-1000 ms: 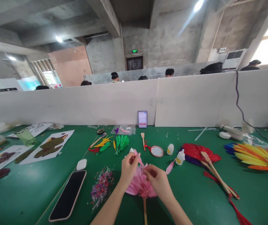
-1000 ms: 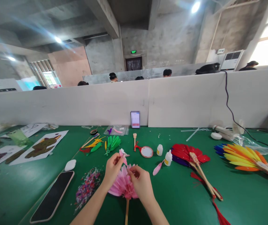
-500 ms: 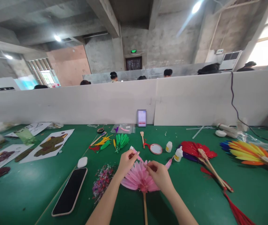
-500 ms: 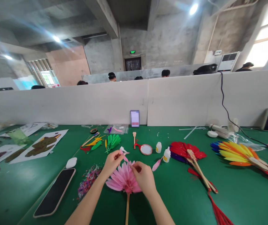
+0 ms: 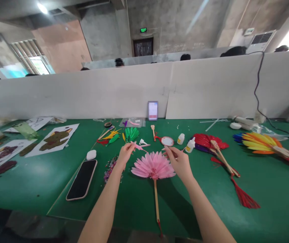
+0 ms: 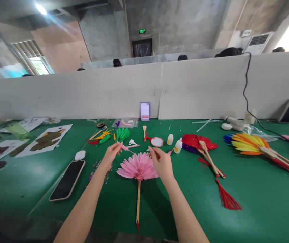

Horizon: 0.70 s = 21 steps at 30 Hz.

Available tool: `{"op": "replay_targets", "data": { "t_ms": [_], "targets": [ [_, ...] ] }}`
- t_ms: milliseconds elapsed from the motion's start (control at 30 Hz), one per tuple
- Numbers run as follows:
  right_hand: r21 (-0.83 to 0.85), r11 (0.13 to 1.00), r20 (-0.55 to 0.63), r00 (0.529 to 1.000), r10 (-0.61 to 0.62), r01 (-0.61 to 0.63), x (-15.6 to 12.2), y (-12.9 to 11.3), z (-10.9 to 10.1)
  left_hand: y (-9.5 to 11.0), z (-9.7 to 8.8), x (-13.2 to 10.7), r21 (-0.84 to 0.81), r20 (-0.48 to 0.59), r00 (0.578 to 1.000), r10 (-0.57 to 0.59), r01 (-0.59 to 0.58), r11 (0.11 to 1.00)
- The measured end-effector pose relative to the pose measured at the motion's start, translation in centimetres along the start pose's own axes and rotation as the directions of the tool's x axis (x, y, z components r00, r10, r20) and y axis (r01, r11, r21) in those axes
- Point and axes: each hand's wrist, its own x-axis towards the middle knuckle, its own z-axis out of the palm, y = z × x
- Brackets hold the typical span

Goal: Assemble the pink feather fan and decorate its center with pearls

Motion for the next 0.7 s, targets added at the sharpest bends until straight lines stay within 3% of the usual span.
{"op": "replay_targets", "data": {
  "t_ms": [133, 200, 333, 467, 700],
  "targets": [
    [-0.029, 0.998, -0.053, 0.997, -0.050, 0.049, -1.8, 0.2, -0.9, 0.4, -0.3, -1.1, 0.080, 0.012, 0.999, 0.037, -0.037, 0.996],
    [-0.083, 0.987, -0.043, 0.989, -0.142, 0.138, -3.4, 0.9, -0.8, 0.4, 0.1, -1.5, 0.113, 0.014, 0.999, 0.037, -0.038, 0.993],
    [-0.297, 0.867, 0.139, 0.917, -0.375, 0.400, -6.6, 2.5, 0.0, 0.1, 1.3, -1.8, 0.185, 0.029, 0.999, 0.021, -0.026, 0.982],
    [-0.451, 0.765, 0.282, 0.887, -0.366, 0.459, -8.0, 2.8, 0.4, -0.4, 2.0, -1.9, 0.262, 0.055, 0.998, 0.010, -0.024, 0.965],
    [-0.532, 0.711, 0.382, 0.880, -0.283, 0.460, -8.2, 2.6, 0.9, -0.7, 2.3, -2.0, 0.368, 0.096, 0.995, 0.000, -0.036, 0.929]
  ]
}}
